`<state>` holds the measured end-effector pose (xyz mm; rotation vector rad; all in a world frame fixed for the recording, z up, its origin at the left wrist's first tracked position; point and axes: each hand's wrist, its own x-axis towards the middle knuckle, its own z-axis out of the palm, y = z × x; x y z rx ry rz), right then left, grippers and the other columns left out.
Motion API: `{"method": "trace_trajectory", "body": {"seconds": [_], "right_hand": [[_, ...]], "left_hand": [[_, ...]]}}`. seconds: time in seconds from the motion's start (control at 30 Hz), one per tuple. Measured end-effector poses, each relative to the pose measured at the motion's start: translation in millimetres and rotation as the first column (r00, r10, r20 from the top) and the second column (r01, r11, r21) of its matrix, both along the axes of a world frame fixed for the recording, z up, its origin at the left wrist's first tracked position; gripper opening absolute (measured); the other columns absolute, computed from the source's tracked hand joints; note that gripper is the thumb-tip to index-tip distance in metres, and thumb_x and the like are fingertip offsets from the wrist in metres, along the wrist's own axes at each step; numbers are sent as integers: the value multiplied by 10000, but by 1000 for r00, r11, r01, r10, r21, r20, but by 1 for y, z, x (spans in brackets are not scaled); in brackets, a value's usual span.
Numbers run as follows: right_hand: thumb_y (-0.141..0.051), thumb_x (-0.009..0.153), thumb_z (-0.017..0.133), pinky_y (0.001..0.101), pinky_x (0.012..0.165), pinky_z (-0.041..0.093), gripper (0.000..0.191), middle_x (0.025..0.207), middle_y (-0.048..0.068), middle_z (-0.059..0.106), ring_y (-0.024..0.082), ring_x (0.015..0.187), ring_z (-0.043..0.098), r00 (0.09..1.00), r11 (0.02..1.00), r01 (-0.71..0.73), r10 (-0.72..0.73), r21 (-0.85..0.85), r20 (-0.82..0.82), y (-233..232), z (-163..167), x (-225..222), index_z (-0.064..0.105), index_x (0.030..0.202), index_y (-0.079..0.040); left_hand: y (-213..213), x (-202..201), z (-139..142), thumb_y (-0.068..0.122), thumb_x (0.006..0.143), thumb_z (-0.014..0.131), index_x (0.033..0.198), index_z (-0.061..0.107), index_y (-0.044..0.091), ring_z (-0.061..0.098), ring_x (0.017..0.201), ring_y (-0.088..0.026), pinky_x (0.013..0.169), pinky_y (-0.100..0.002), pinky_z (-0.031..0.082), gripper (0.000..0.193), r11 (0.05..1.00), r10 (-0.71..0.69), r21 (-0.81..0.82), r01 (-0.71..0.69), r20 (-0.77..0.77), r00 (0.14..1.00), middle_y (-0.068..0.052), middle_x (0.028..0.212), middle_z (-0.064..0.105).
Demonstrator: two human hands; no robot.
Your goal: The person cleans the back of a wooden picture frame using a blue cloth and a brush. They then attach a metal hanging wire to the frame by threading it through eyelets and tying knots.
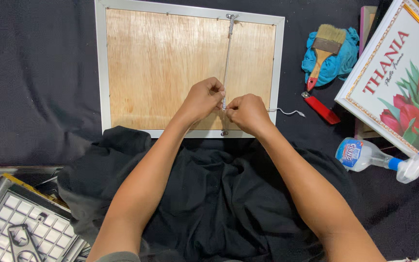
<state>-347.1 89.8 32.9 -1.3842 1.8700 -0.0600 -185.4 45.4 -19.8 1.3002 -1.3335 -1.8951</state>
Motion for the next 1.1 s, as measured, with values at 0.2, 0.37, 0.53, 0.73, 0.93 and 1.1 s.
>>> {"method": "trace_trajectory", "body": {"seconds": [0.2,0.37,0.53,0.73,0.93,1.1], "right_hand": [[-92,767,704,292,630,591,182,746,96,742,142,652,693,860,950,151,-263,274,436,-1,-8,-5,760,871,47],[-164,788,775,261,584,496,170,738,41,693,109,624,615,769,925,193,-349,326,535,3,-17,-1,713,857,-22],[-253,832,751,341,571,503,254,710,102,681,176,601,625,968,979,92,-131,183,216,3,-20,8,738,856,-1],[-240,819,735,419,712,562,262,769,230,732,332,713,723,990,991,-129,130,13,-46,2,-15,2,769,871,14],[-222,800,726,450,775,551,221,835,213,737,381,808,707,970,974,-224,220,-32,-99,1,-11,-5,803,894,-37],[-222,808,690,432,766,551,223,817,212,732,374,794,703,960,963,-269,268,2,-76,-5,-5,-18,790,863,-31]], "left_hand": [[-2,1,0,100,943,644,957,645,-11,680,722,-138,680,-297,571,112,997,-8,-74,13,65,998,-69,845,683],[-2,1,0,105,936,652,967,653,-13,694,749,-154,686,-309,569,121,996,-21,-84,30,112,994,-87,847,693],[0,-1,0,82,925,645,965,649,-16,715,745,-132,674,-293,597,106,1000,10,-22,-9,23,1000,-81,844,689],[0,-1,1,101,962,609,982,599,-8,665,646,-129,612,-308,633,111,990,4,140,-2,-17,1000,-86,790,634],[0,-3,-3,108,976,595,1010,570,3,727,690,-149,612,-295,618,114,993,-34,117,36,-22,999,-75,801,651],[0,-3,-2,118,992,587,1021,570,2,749,719,-161,612,-287,628,120,986,-14,167,24,-59,998,-78,833,651]]}}
